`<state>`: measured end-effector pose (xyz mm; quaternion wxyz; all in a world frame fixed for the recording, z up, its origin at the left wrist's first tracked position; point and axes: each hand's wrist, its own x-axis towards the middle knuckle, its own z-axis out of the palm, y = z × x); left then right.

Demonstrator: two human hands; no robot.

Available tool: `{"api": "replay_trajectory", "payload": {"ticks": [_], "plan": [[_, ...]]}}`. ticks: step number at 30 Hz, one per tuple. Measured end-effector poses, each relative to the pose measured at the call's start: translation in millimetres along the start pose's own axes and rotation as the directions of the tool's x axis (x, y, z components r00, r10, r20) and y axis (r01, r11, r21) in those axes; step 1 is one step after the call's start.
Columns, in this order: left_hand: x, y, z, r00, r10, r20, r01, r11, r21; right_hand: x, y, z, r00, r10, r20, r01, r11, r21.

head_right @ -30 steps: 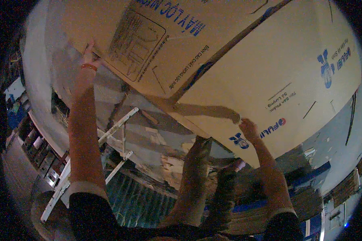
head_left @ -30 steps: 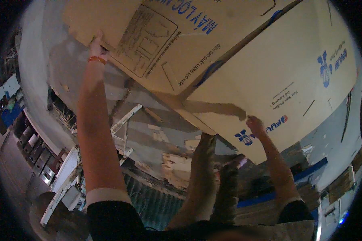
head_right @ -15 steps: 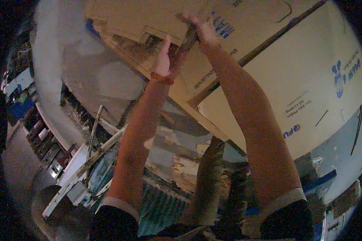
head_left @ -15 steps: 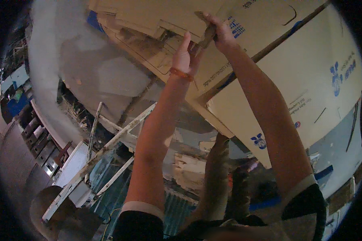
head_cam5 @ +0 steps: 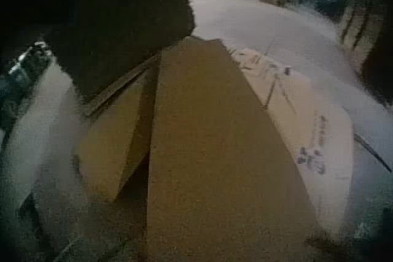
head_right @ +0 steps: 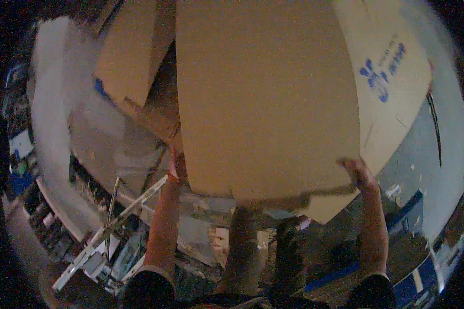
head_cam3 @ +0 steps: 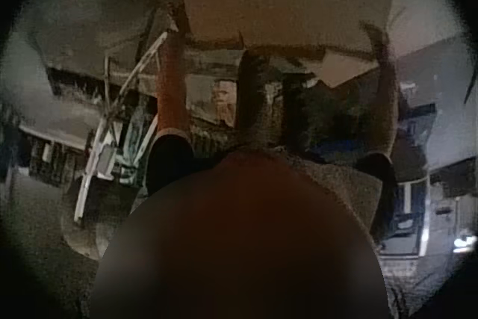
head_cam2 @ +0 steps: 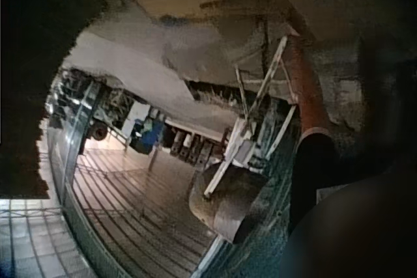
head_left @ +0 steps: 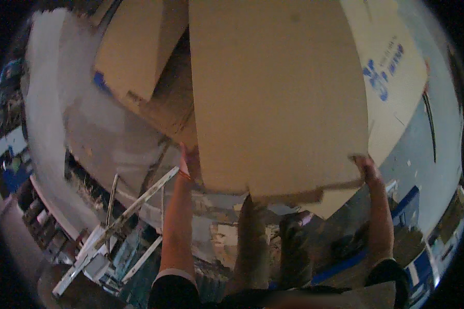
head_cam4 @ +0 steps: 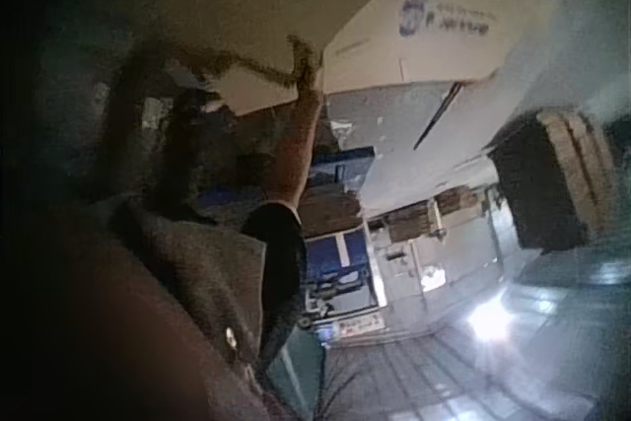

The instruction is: The person folds flat cardboard sheets along pre-scored lines on a workbench, then stacks the folded pieces. The person then uses a broom to sweep debris from the workbench.

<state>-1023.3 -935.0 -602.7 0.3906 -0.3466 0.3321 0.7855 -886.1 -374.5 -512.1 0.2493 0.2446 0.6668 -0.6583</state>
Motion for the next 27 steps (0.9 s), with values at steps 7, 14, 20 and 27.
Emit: {"api": "replay_trajectory", "payload": {"ticks": [7,14,20,27], "plan": [[-53.8,-178.0,91.2,0.956,-0.201,-0.215,0.258,0.925,0.281,-212.6,111.4,-60.7,0.913,0.353,-0.204,-0.345,0.936,0.074],[-194.9,-242.7,109.8,0.887,-0.191,-0.420,0.402,0.768,0.499,-283.2,269.2,26.5,0.790,0.500,-0.354,-0.362,0.847,0.388],[-248.0,-286.8,165.8,0.825,-0.172,-0.538,0.529,0.569,0.630,-271.0,265.0,75.3,0.773,0.391,-0.499,-0.627,0.589,-0.510],[-220.3,-351.2,250.5,0.898,-0.395,-0.193,0.415,0.615,0.670,-317.4,121.6,51.9,0.977,0.069,-0.203,0.026,0.901,0.432]]}}
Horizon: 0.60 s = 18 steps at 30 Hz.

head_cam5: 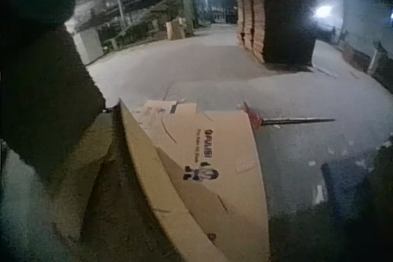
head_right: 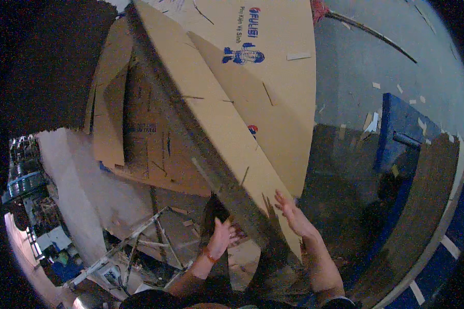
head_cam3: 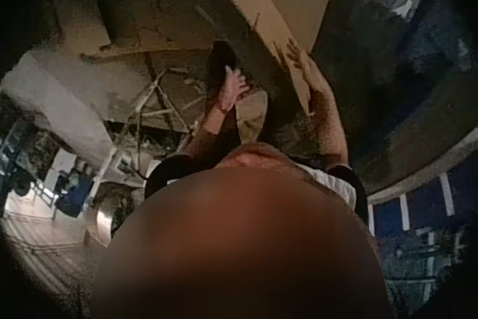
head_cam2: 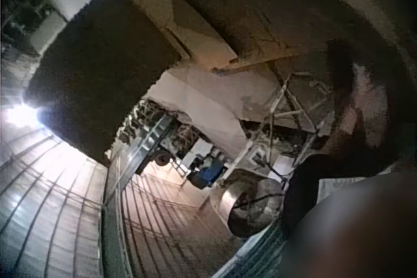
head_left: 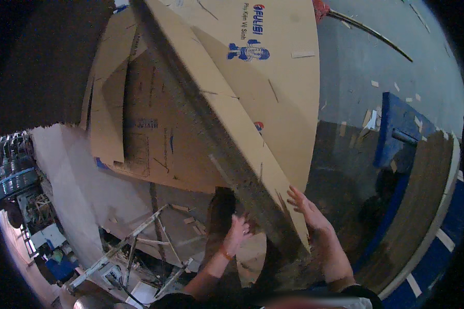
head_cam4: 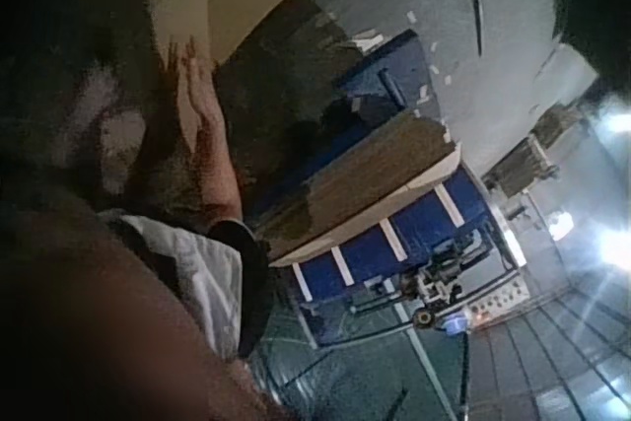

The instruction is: The person folds flat cardboard sheets along pre-scored lines on a workbench, then stacks the folded pieces. The person then uses a broom to sweep debris from the workbench.

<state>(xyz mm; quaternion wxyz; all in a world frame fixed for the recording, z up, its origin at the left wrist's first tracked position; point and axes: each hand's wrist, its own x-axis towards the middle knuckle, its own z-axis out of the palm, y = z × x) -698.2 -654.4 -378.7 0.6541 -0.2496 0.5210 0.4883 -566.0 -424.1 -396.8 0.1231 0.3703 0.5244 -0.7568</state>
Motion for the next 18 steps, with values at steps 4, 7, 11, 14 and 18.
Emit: {"api": "replay_trajectory", "payload": {"ticks": [4,7,11,14,18], "plan": [[18.2,18.9,38.3,0.967,0.132,0.217,-0.118,0.990,-0.077,-29.6,-53.1,49.1,0.958,-0.245,-0.148,0.072,0.706,-0.705],[34.8,23.4,41.2,0.989,0.051,0.142,-0.052,0.999,0.005,-19.9,-55.7,80.9,0.856,-0.350,-0.381,-0.210,0.438,-0.874],[65.5,15.6,9.5,0.977,-0.025,0.211,0.046,0.995,-0.092,-1.3,-43.0,78.1,0.720,-0.501,-0.480,-0.357,0.325,-0.876],[96.6,13.8,-31.5,0.986,-0.025,0.164,0.040,0.995,-0.086,-0.1,-47.4,56.9,0.686,-0.563,-0.461,-0.285,0.375,-0.882],[171.6,46.4,-89.1,0.999,0.018,0.042,-0.018,1.000,-0.009,-24.3,-80.8,39.0,0.732,-0.506,-0.456,-0.223,0.455,-0.862]]}}
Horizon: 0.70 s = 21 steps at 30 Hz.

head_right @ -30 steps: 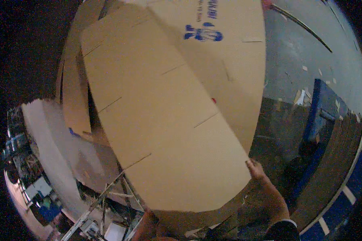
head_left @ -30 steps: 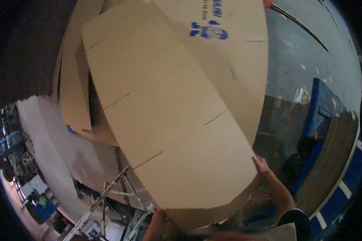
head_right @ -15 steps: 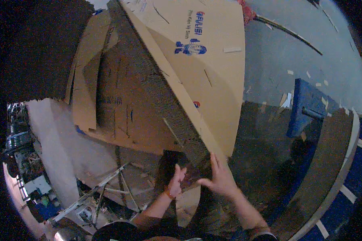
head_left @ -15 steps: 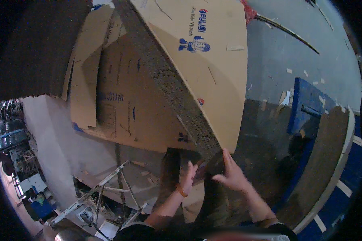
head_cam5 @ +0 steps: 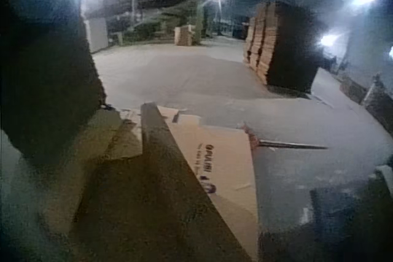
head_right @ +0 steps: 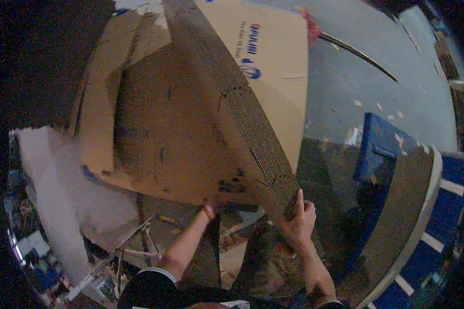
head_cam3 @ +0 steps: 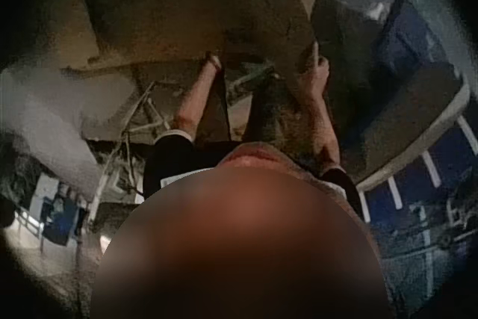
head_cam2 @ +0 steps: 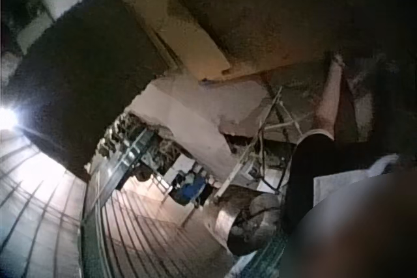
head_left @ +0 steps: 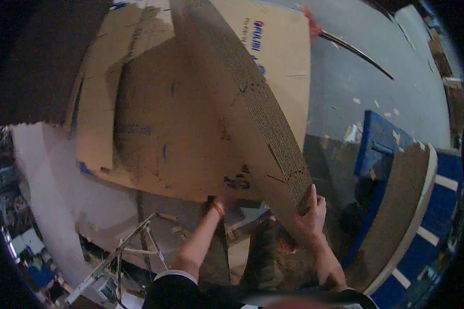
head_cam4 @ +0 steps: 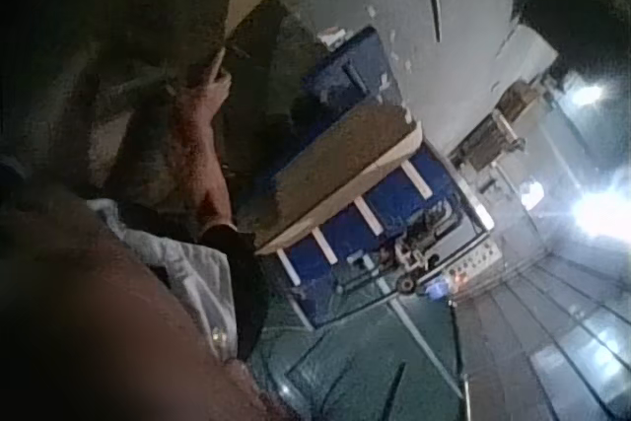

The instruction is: The person folds flat cardboard sheets along pre-scored lines on a workbench, then stacks the folded pieces. The person then uses a broom to sweep debris from the workbench.

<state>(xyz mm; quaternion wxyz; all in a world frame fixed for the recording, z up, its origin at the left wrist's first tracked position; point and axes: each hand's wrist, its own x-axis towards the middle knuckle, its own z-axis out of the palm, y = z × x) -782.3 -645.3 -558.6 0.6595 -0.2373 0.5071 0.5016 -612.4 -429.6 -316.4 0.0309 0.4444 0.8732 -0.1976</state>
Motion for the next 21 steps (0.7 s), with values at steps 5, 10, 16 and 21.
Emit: {"api": "replay_trajectory", "payload": {"ticks": [5,10,16,21], "plan": [[79.2,16.0,-18.9,0.687,0.285,0.669,-0.017,0.926,-0.377,-63.2,0.9,-122.5,0.982,0.055,0.181,-0.047,0.998,-0.047],[83.5,-12.7,37.9,0.943,-0.020,0.332,0.149,0.918,-0.368,-160.3,30.5,-246.7,0.930,0.162,0.329,-0.153,0.987,-0.053],[-17.2,-72.0,135.5,0.980,0.043,0.192,0.018,0.951,-0.307,-286.9,124.0,-324.4,0.888,0.285,0.360,-0.306,0.952,0.001],[-113.1,-146.5,288.3,0.976,0.060,0.209,-0.034,0.992,-0.124,-434.3,192.5,-394.8,0.646,0.730,0.222,-0.762,0.604,0.233]]}}
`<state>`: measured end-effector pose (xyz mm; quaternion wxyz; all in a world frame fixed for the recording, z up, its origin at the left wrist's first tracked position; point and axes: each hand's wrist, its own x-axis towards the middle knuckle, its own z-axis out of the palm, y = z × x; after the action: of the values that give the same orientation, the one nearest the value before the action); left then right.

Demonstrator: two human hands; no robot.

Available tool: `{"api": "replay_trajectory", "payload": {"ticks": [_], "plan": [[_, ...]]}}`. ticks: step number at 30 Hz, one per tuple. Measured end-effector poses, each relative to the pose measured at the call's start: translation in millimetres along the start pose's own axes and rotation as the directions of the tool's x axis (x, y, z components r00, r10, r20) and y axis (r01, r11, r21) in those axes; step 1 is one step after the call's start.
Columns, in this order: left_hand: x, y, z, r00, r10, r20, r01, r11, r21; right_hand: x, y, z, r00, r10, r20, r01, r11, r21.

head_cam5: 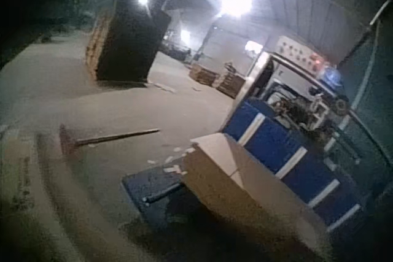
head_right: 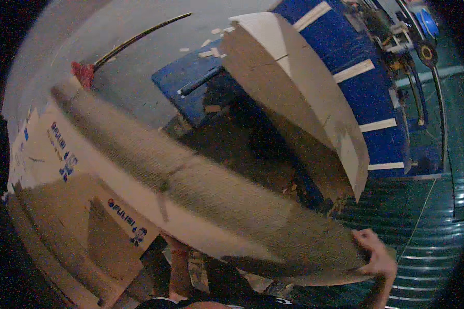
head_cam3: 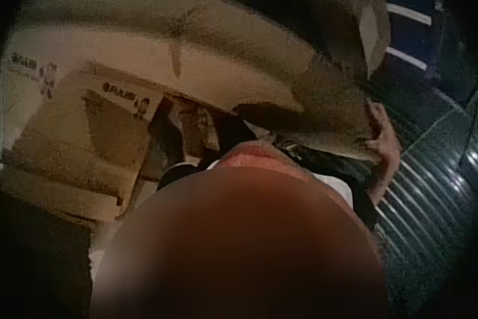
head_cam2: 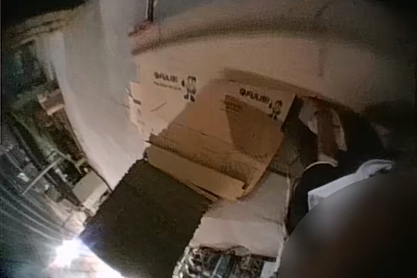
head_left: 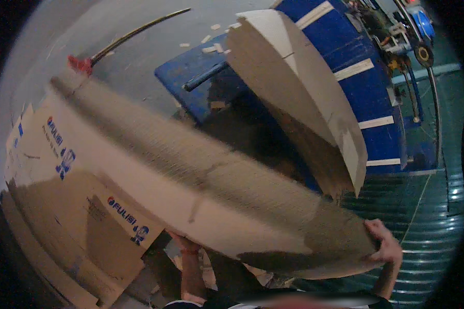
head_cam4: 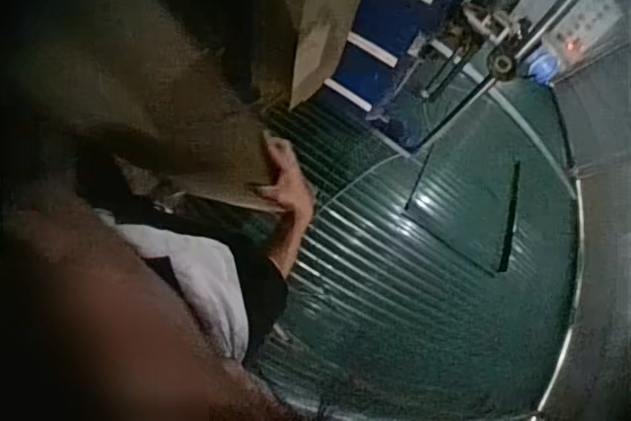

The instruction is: The person folds flat cardboard sheets along pre-scored lines on a workbench, then stacks the folded pieces. The person then uses a broom to sweep debris from the workbench.

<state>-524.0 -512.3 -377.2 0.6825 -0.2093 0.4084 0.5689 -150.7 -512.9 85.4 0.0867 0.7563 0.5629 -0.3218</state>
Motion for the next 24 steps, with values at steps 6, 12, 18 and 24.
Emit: {"api": "replay_trajectory", "payload": {"ticks": [6,12,18,24], "plan": [[1.8,-166.4,240.1,0.872,-0.401,0.281,0.397,0.915,0.073,23.0,146.5,-139.4,0.716,0.178,-0.675,-0.382,0.909,-0.166],[-13.4,-273.4,303.7,0.695,-0.351,0.627,-0.223,0.724,0.653,141.9,159.2,-60.0,0.565,-0.357,-0.744,0.007,0.903,-0.429],[79.9,-184.9,55.7,0.906,-0.412,0.103,-0.036,0.167,0.985,249.3,14.4,196.4,0.620,-0.720,-0.310,0.725,0.678,-0.125],[115.5,93.0,-268.9,0.933,0.274,-0.235,0.217,0.094,0.972,202.5,-175.7,346.0,0.462,-0.832,0.307,0.817,0.534,0.218]]}}
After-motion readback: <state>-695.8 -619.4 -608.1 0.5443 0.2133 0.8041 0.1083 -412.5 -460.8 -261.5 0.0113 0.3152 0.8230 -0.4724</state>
